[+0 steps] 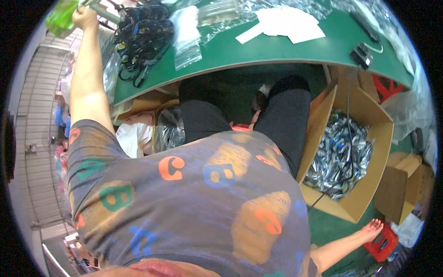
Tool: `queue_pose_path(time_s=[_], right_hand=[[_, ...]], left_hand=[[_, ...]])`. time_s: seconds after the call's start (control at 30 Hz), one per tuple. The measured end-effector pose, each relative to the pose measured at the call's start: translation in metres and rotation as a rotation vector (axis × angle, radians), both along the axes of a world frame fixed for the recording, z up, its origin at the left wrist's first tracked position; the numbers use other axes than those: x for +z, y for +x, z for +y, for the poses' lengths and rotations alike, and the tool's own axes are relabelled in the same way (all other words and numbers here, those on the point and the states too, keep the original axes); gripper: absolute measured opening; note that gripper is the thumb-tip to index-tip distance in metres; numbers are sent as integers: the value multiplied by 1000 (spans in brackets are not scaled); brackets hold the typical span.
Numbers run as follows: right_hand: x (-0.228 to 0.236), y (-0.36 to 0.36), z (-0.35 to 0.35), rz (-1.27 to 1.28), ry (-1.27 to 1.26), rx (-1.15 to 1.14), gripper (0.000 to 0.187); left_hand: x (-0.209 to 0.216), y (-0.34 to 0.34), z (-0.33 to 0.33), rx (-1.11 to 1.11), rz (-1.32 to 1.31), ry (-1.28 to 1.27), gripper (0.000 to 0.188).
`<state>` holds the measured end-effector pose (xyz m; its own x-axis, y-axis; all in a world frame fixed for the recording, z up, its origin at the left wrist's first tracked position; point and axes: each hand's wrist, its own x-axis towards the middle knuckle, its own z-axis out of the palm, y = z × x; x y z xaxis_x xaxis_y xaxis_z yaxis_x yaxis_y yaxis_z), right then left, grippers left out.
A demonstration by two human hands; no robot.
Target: Packaging swimming goggles into small plastic bags at a factory workbench.
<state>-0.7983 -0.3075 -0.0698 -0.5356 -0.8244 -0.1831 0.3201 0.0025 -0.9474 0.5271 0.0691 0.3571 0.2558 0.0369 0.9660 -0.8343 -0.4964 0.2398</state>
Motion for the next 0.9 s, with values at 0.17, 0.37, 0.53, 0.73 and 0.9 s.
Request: queue_pose_path(time_s=[0.17, 0.37, 0.53, 0.73, 0.9], right_hand=[[46, 66, -43, 1, -112, 73, 30], [97, 138, -70, 119, -138, 180, 35], [123, 211, -77, 113, -197, 314, 33], [146, 281, -78, 256, -246, 492, 29], [171, 335, -60, 219, -289, 621, 27]], left_hand=[[-28, 30, 15, -32, -23, 401, 33], [-63, 6, 17, 124, 252, 368, 46], [-56, -35, 15, 130, -90, 256, 37], [-84, -61, 21, 216, 320, 557, 38], [-111, -46, 41, 309, 337, 381, 39]])
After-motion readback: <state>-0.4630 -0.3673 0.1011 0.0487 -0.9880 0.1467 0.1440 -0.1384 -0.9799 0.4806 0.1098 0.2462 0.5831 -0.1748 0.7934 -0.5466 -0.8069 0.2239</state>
